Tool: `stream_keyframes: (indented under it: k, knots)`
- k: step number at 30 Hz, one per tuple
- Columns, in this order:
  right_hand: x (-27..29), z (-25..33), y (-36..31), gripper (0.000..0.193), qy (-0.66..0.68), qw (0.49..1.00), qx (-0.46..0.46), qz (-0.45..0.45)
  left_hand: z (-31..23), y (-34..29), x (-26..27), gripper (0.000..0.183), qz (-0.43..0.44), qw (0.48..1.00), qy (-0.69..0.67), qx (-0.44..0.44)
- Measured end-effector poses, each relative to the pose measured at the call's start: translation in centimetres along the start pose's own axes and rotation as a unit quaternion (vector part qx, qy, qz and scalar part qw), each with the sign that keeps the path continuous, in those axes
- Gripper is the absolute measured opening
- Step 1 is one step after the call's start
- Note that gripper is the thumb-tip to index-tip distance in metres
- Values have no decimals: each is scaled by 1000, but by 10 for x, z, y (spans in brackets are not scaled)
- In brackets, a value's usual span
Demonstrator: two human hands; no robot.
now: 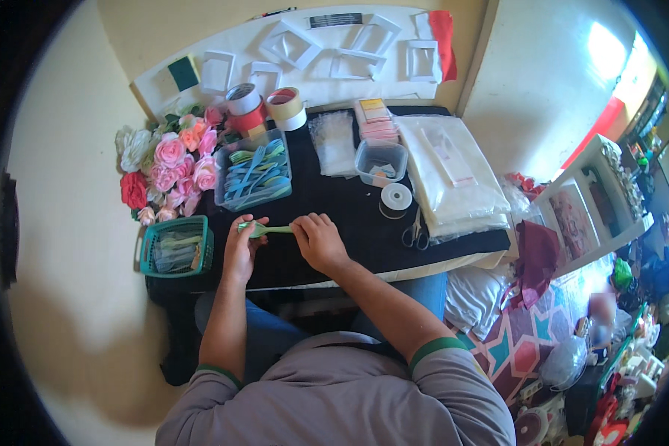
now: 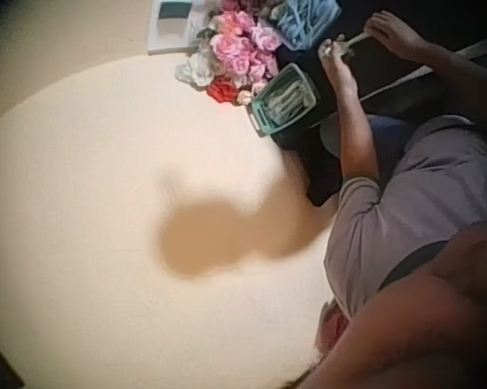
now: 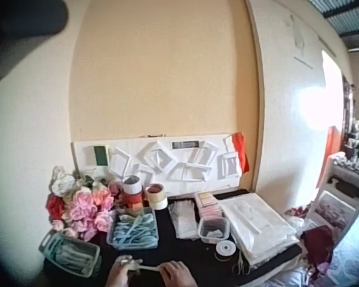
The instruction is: Packing plastic forks into small plastic bags and sealing them with decorative bows.
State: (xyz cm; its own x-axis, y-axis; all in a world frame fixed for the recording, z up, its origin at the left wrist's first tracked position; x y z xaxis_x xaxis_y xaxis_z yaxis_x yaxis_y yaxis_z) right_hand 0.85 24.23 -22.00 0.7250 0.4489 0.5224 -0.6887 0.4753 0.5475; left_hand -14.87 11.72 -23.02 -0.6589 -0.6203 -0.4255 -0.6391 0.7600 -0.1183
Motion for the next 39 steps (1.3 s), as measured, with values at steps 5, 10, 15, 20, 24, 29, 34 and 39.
stream_keyframes:
  k: [5,10,15,20,24,29,34,39]
  knots:
    - [36,-24,-11,13,-60,997,-19,40,18,3,-18,19,19,982,185,22]
    - [69,-47,-23,13,-91,993,-36,70,15,-4,-58,20,38,847,520,-105]
    - [78,-53,-30,13,-128,991,11,18,17,0,-76,19,63,788,591,-163]
    - [82,-44,-29,15,-138,990,0,14,21,15,-79,19,55,784,596,-166]
    - [85,-47,-28,14,-128,992,3,-16,18,45,-108,21,88,782,571,-232]
    - [85,-52,-29,14,-108,993,-3,-39,29,103,-148,24,72,688,625,-362]
    - [86,-48,-29,14,-95,994,4,-54,35,136,-147,18,98,654,697,-277]
    - [88,-50,-28,16,-76,995,-15,-55,31,134,-146,14,109,677,665,-296]
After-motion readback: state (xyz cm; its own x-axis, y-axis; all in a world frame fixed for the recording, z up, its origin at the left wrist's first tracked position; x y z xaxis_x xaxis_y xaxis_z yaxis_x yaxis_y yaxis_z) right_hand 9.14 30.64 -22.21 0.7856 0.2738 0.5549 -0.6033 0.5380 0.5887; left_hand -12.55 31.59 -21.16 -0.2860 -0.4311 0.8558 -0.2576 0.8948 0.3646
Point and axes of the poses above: each hand's wrist, its own y-axis towards the middle knuckle, its own x-axis out of the back of the hand, z = x × y, the point moved 3 cm from there along y, towards the middle knuckle, and after that the axes turned 5 degrees about x, right-handed, at the moved point
